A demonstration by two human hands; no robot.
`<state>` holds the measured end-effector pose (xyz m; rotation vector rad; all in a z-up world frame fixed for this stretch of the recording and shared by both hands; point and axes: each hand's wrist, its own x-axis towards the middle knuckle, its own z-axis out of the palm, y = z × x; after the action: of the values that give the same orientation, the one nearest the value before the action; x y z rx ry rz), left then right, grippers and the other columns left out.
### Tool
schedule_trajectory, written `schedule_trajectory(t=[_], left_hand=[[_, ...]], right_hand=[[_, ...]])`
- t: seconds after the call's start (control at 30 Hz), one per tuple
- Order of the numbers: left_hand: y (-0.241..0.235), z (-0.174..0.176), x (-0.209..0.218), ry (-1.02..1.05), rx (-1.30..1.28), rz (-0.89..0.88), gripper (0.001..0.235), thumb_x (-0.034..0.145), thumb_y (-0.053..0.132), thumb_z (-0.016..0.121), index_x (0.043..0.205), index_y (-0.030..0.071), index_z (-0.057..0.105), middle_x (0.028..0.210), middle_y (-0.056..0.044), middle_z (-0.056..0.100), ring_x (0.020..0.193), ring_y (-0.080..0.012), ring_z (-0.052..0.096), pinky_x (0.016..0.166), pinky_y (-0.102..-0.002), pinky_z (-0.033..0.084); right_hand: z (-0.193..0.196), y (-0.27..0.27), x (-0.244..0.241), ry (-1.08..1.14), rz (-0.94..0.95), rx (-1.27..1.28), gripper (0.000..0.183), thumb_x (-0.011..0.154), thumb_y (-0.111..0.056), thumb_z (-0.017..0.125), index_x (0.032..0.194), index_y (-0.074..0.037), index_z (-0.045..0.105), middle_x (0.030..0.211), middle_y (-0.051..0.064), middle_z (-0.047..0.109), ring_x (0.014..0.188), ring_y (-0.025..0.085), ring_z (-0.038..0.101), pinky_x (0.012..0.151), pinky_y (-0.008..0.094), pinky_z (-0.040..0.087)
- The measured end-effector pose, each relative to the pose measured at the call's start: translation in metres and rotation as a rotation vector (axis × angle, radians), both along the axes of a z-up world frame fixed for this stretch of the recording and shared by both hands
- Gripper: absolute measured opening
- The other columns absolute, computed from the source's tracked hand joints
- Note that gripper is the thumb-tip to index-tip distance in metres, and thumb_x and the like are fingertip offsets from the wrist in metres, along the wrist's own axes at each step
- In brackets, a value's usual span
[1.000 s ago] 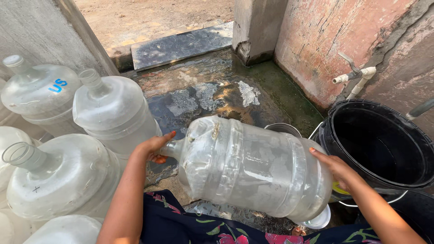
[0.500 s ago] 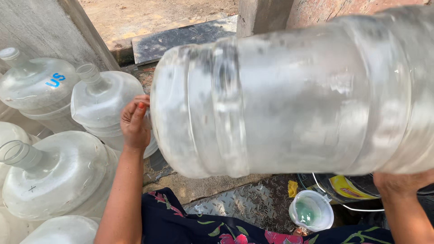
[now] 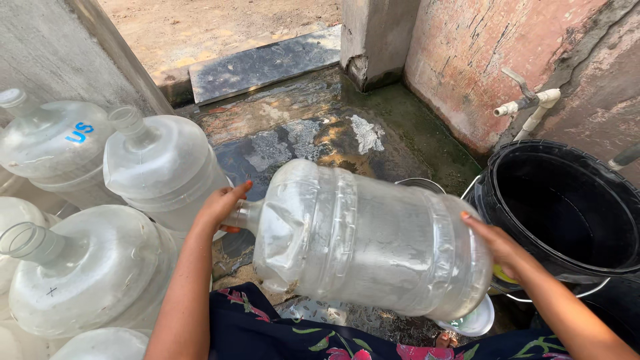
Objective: The person sits on a wet floor and repeatedly rinses large transparent water containers by scooping water from a bucket with a small jug, pouring it into the containers, shaking them, and emptying the water. The person handles multiple containers one at a time and places them upright after rinsing.
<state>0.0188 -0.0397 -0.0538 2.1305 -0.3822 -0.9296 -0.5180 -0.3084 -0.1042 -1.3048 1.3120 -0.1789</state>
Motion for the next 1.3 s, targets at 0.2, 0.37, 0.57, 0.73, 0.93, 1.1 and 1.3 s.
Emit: schedule_trajectory(t=[0.2, 0.37, 0.57, 0.73, 0.93, 1.1, 1.3], left_hand=[[0.019, 0.035, -0.004, -0.245, -0.611, 0.046, 0.026, 0.081, 0.026, 0.073, 0.1, 0.008, 0.072, 0.092, -0.005, 0.072, 0.067, -0.0235, 0.069, 0.046, -0.039, 0.054], [0.047, 0.085, -0.02, -0.394, -1.498, -0.096, 0.035, 0.097, 0.024, 0.068, 0.122, 0.002, 0.059, 0.11, -0.01, 0.066, 0.106, -0.0233, 0.065, 0.103, -0.039, 0.055], [0.028, 0.079, -0.043, 0.037, -1.556, -0.159, 0.05, 0.089, 0.037, 0.064, 0.124, 0.005, 0.052, 0.122, -0.011, 0.058, 0.121, -0.0236, 0.058, 0.113, -0.037, 0.046], [0.019, 0.052, -0.028, 0.081, -1.24, -0.115, 0.04, 0.098, 0.038, 0.052, 0.121, 0.006, 0.052, 0.12, -0.011, 0.062, 0.113, -0.0212, 0.061, 0.1, -0.034, 0.051], [-0.002, -0.018, 0.015, 0.13, -0.033, -0.078, 0.058, 0.096, 0.064, 0.036, 0.112, 0.012, 0.058, 0.09, -0.013, 0.066, 0.06, -0.0231, 0.06, 0.053, -0.037, 0.054], [-0.004, -0.073, 0.024, 0.187, 0.408, -0.31, 0.081, 0.095, 0.077, 0.037, 0.092, 0.001, 0.063, 0.069, -0.008, 0.058, 0.054, -0.0196, 0.057, 0.049, -0.034, 0.051], [0.003, -0.001, -0.001, 0.106, -0.38, -0.04, 0.043, 0.094, 0.05, 0.057, 0.112, 0.011, 0.058, 0.094, -0.009, 0.066, 0.074, -0.0219, 0.067, 0.064, -0.04, 0.06]], right_hand=[[0.019, 0.005, 0.001, -0.174, 0.036, -0.325, 0.072, 0.092, -0.054, 0.063, 0.124, 0.01, 0.067, 0.113, 0.035, 0.074, 0.115, 0.045, 0.07, 0.112, 0.055, 0.041], [0.106, 0.037, -0.053, -0.893, 0.064, -1.004, 0.065, 0.096, -0.045, 0.067, 0.135, 0.004, 0.049, 0.128, 0.021, 0.059, 0.123, 0.032, 0.058, 0.111, 0.054, 0.037], [0.103, 0.046, -0.041, -0.816, -0.009, -1.143, 0.069, 0.104, -0.051, 0.06, 0.136, 0.007, 0.045, 0.136, 0.023, 0.056, 0.131, 0.033, 0.054, 0.113, 0.052, 0.037], [0.067, 0.023, -0.043, -0.81, -0.09, -1.019, 0.073, 0.109, -0.056, 0.054, 0.137, 0.01, 0.041, 0.143, 0.025, 0.054, 0.137, 0.033, 0.051, 0.116, 0.05, 0.037], [0.021, -0.016, -0.039, -0.479, -0.163, -0.433, 0.075, 0.103, -0.062, 0.049, 0.141, 0.003, 0.045, 0.146, 0.02, 0.055, 0.136, 0.031, 0.051, 0.11, 0.047, 0.037], [-0.003, -0.028, -0.016, 0.02, -0.048, -0.114, 0.079, 0.086, -0.061, 0.065, 0.129, 0.005, 0.067, 0.116, 0.025, 0.072, 0.107, 0.038, 0.069, 0.099, 0.05, 0.046], [0.061, -0.003, -0.03, -0.574, -0.121, -0.592, 0.05, 0.094, -0.037, 0.077, 0.123, 0.001, 0.062, 0.115, 0.018, 0.065, 0.102, 0.024, 0.063, 0.099, 0.042, 0.047]])
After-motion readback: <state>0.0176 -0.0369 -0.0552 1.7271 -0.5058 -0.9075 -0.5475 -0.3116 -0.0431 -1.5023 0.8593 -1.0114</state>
